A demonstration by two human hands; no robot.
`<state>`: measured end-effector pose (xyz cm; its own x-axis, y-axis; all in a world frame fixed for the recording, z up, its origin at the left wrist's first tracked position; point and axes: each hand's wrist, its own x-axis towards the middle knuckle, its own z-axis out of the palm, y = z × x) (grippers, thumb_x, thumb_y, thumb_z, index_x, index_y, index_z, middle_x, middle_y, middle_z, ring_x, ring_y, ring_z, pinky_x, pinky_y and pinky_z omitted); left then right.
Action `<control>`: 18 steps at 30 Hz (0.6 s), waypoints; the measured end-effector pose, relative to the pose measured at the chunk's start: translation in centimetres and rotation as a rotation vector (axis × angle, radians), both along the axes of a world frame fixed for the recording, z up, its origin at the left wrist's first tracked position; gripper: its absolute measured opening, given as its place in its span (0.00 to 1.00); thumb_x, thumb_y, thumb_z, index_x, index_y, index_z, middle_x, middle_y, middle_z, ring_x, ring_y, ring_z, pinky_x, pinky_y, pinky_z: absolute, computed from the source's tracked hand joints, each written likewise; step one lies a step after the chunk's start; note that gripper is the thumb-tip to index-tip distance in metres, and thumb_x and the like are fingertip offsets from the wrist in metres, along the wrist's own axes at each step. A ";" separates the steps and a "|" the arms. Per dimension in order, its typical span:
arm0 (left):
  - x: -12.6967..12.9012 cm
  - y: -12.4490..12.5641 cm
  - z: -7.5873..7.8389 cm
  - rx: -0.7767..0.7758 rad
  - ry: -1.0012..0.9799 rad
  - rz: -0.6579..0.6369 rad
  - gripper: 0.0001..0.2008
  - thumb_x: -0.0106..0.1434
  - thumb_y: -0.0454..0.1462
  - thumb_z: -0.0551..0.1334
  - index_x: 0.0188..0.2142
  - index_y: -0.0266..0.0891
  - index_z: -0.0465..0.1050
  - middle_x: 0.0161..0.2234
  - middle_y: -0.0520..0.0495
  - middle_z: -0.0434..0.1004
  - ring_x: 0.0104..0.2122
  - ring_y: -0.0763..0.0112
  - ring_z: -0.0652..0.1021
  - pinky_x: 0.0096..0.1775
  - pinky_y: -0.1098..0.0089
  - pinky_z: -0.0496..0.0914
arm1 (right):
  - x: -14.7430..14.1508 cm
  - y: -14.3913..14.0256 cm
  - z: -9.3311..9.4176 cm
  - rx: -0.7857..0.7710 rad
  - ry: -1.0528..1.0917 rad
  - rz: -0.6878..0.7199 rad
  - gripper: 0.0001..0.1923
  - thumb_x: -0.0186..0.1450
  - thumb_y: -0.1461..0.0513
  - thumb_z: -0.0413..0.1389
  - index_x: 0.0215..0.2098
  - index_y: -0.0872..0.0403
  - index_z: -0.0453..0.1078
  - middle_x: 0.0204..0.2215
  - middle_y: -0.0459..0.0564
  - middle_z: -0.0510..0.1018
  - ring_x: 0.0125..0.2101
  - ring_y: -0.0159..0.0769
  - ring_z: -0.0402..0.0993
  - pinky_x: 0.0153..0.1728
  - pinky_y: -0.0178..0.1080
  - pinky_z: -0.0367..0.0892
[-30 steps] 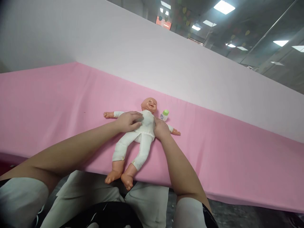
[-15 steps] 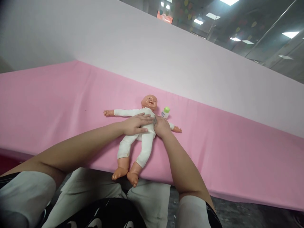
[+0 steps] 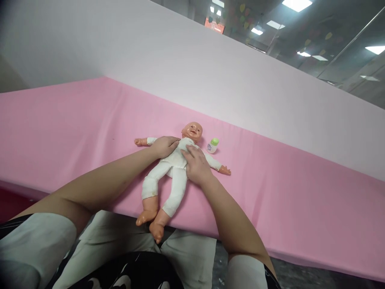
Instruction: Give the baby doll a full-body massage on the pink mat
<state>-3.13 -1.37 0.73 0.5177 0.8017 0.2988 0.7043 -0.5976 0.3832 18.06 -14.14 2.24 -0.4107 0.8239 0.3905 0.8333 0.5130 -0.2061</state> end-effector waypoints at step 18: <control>0.3 -0.4 -0.1 -0.077 -0.109 0.000 0.24 0.75 0.43 0.51 0.61 0.43 0.79 0.59 0.48 0.82 0.59 0.60 0.80 0.62 0.64 0.71 | 0.6 2.0 0.2 -0.238 -0.018 0.078 0.34 0.77 0.44 0.47 0.76 0.46 0.57 0.78 0.53 0.52 0.78 0.52 0.44 0.75 0.67 0.36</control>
